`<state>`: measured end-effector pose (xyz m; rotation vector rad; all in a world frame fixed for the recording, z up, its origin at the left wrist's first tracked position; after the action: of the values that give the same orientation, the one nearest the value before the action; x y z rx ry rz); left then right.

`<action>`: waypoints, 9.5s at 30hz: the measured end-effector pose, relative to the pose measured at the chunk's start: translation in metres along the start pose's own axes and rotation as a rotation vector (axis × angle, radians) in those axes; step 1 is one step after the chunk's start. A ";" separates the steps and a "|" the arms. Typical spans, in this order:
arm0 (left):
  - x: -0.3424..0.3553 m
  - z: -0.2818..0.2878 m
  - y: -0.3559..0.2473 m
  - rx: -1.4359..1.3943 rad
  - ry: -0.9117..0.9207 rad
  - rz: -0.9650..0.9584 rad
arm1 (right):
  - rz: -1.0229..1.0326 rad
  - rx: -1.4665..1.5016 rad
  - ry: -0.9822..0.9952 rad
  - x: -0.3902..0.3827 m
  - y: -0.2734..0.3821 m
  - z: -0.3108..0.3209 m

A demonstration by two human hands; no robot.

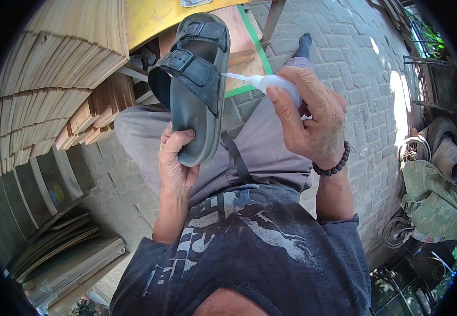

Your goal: Applying glue to repair the sole and strap of a sandal.

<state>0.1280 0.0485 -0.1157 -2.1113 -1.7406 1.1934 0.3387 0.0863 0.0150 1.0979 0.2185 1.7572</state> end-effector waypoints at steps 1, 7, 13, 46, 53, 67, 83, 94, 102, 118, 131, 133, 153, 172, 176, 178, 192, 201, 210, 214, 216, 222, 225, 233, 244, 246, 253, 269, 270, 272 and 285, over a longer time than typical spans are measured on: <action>0.000 -0.001 0.000 0.003 0.003 -0.003 | -0.007 0.005 0.000 0.000 0.000 0.000; 0.001 0.001 0.000 0.018 0.005 -0.005 | -0.017 0.017 0.018 -0.001 0.003 0.001; 0.002 0.001 0.000 0.023 0.007 -0.007 | -0.046 0.018 0.046 -0.002 0.004 0.000; 0.005 0.009 -0.004 0.044 -0.093 -0.051 | 0.060 0.064 0.152 -0.018 0.030 -0.003; 0.007 0.011 -0.003 0.046 -0.093 -0.060 | 0.025 0.086 0.166 -0.019 0.028 -0.005; 0.006 -0.010 -0.009 0.021 0.027 -0.053 | -0.499 0.640 -0.356 -0.059 -0.033 0.015; 0.009 -0.012 -0.011 0.154 0.069 -0.224 | -0.404 0.826 -0.299 -0.058 -0.011 -0.005; -0.018 -0.006 -0.042 0.822 -0.305 -0.826 | -0.266 0.469 -0.250 -0.056 0.014 0.001; -0.030 -0.013 -0.046 0.983 -0.212 -0.997 | -0.043 0.070 -0.161 -0.022 0.052 0.005; -0.030 -0.014 -0.037 1.075 -0.211 -0.985 | 0.073 -0.127 -0.028 0.004 0.060 -0.009; -0.026 -0.008 -0.036 1.076 -0.226 -0.934 | 0.100 -0.094 0.040 -0.005 0.072 -0.023; -0.027 -0.008 -0.037 1.088 -0.225 -1.009 | 0.122 -0.060 0.050 -0.007 0.073 -0.026; -0.023 0.000 -0.034 1.145 -0.255 -0.961 | 0.151 -0.088 0.103 -0.007 0.073 -0.037; -0.024 0.000 -0.030 1.128 -0.237 -0.892 | 0.122 -0.104 0.040 0.012 0.059 -0.031; -0.024 0.000 -0.031 1.121 -0.230 -0.894 | 0.141 -0.121 0.060 0.010 0.062 -0.032; -0.024 -0.001 -0.031 1.125 -0.229 -0.902 | 0.146 -0.109 0.061 0.008 0.062 -0.032; -0.022 0.000 -0.033 1.125 -0.252 -0.884 | 0.171 -0.080 0.151 -0.010 0.075 -0.043; -0.019 0.003 -0.032 1.137 -0.259 -0.847 | 0.241 -0.019 0.195 -0.018 0.083 -0.050; -0.021 0.004 -0.031 1.143 -0.258 -0.845 | 0.201 -0.018 0.189 -0.020 0.078 -0.049; -0.022 0.004 -0.032 1.142 -0.257 -0.832 | 0.222 -0.023 0.189 -0.020 0.080 -0.050; -0.020 0.005 -0.031 1.146 -0.258 -0.823 | 0.229 -0.019 0.181 -0.019 0.080 -0.050; -0.021 0.006 -0.031 1.143 -0.267 -0.811 | 0.208 0.001 0.206 -0.020 0.079 -0.053; -0.022 0.006 -0.032 1.146 -0.274 -0.805 | 0.212 0.016 0.170 -0.020 0.076 -0.051; -0.024 0.004 -0.033 1.165 -0.271 -0.834 | 0.143 0.009 0.167 -0.023 0.070 -0.046; -0.023 0.003 -0.029 1.136 -0.262 -0.775 | 0.188 0.012 0.148 -0.023 0.068 -0.045; -0.023 0.003 -0.029 1.131 -0.262 -0.769 | 0.184 0.017 0.137 -0.024 0.068 -0.043; -0.022 0.001 -0.029 1.117 -0.265 -0.792 | 0.171 0.011 0.134 -0.022 0.069 -0.043; -0.009 0.021 -0.011 0.569 -0.185 -0.436 | -0.385 0.657 -0.404 -0.043 0.009 0.018; -0.011 0.019 -0.010 0.543 -0.167 -0.428 | -0.382 0.662 -0.411 -0.044 0.006 0.021; -0.012 0.016 -0.008 0.524 -0.144 -0.425 | -0.380 0.755 -0.443 -0.046 -0.005 0.031; -0.008 0.000 0.015 0.206 -0.002 -0.177 | -0.441 0.861 -0.575 -0.058 -0.040 0.052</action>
<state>0.1396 0.0369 -0.1211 -1.8010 -1.6844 1.2635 0.4087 0.0409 -0.0117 1.9320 0.8312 0.8765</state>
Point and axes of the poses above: each hand's wrist, its own x-axis towards the middle knuckle, its own z-axis out of the back of the hand, y = z × x, the point moved 8 cm from there along x, towards the middle knuckle, and after that the axes turned 7 degrees about -y, right-handed, at the moved point
